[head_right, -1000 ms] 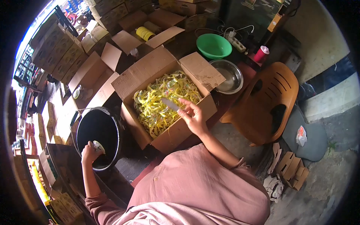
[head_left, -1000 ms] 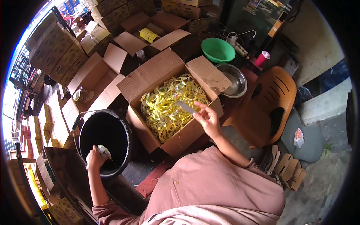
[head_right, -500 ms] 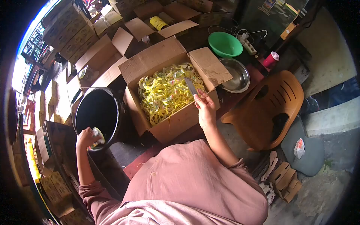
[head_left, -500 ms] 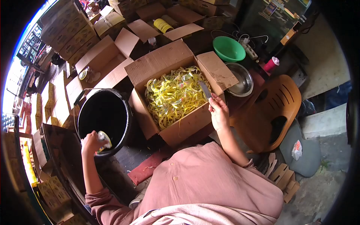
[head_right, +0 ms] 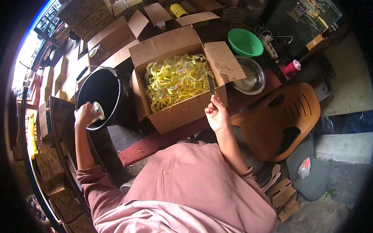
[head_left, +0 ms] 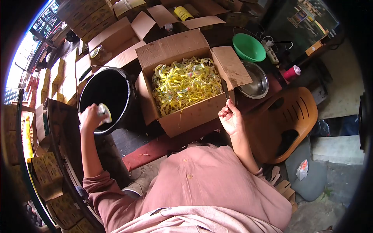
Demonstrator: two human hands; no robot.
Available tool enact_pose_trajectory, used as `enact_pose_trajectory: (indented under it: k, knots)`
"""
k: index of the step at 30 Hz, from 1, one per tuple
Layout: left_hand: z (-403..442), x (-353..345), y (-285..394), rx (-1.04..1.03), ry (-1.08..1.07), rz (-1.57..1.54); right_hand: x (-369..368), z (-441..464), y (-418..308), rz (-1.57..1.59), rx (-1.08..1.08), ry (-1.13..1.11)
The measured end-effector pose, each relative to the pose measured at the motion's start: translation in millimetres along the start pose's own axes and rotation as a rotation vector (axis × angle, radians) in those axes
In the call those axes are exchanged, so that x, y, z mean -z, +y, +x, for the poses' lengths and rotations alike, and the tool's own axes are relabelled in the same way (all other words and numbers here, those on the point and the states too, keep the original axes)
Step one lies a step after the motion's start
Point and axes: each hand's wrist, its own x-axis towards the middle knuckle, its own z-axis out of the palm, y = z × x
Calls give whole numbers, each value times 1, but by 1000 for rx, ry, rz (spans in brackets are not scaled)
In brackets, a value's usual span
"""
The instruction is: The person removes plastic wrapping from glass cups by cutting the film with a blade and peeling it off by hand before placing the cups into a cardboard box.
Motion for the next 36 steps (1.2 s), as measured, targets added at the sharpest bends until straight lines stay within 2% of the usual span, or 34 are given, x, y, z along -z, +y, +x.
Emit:
enact_pose_trajectory:
  k: [2, 4, 5, 6, 8, 11, 14, 18, 19, 20, 21, 22, 23, 25, 26, 27, 30, 31, 35, 36]
  knots:
    - [2, -2, -6, -1, -208, 11, 13, 2, -3, -18, 0, -16]
    - [-5, 5, 2, 12, 6, -15, 18, 3, -7, -30, -29, -41]
    - [-5, 8, 7, 78, -6, -14, 18, 5, -10, -35, -42, -55]
    - [-7, 3, 3, 18, -143, 35, 17, 5, -11, -27, -42, -39]
    - [-4, -4, 1, 47, -159, 46, 15, 6, -17, -19, -43, -5]
    - [0, -9, 5, 57, 228, -195, 21, 9, -25, -76, 10, -49]
    - [-3, 1, 19, 96, 441, -375, 30, 14, -37, -119, -2, -45]
    - [2, -1, 42, -93, 663, -1049, 32, 23, -54, -167, -46, -18]
    - [-6, 6, 62, -158, 594, -1294, 29, 26, -57, -191, -70, -40]
    - [-6, 3, 78, -228, 567, -1316, 26, 29, -58, -219, -78, -53]
    - [-10, 0, 97, -426, 597, -1177, 22, 32, -57, -246, -88, -64]
    - [-32, 19, 135, -218, 282, -1658, 18, 35, -56, -273, -97, -75]
    - [-32, 8, 157, -269, 200, -1757, 12, 37, -55, -291, -101, -88]
    - [-48, 14, 205, -212, 57, -1863, 0, 45, -53, -369, -19, -217]
    - [-44, 4, 221, -318, 67, -1828, -7, 48, -52, -407, 23, -278]
    - [-40, -6, 233, -486, 160, -1777, -21, 47, -53, -420, 75, -262]
    - [-48, 3, 266, -601, 313, -1619, -57, 53, -62, -597, 269, -436]
    - [-46, 1, 272, -579, 311, -1592, -72, 50, -66, -632, 288, -427]
    - [-47, 14, 275, -542, 409, -1379, -107, 58, -84, -1145, 838, -693]
    - [-50, 23, 273, -534, 450, -1302, -117, 56, -90, -1291, 1052, -741]
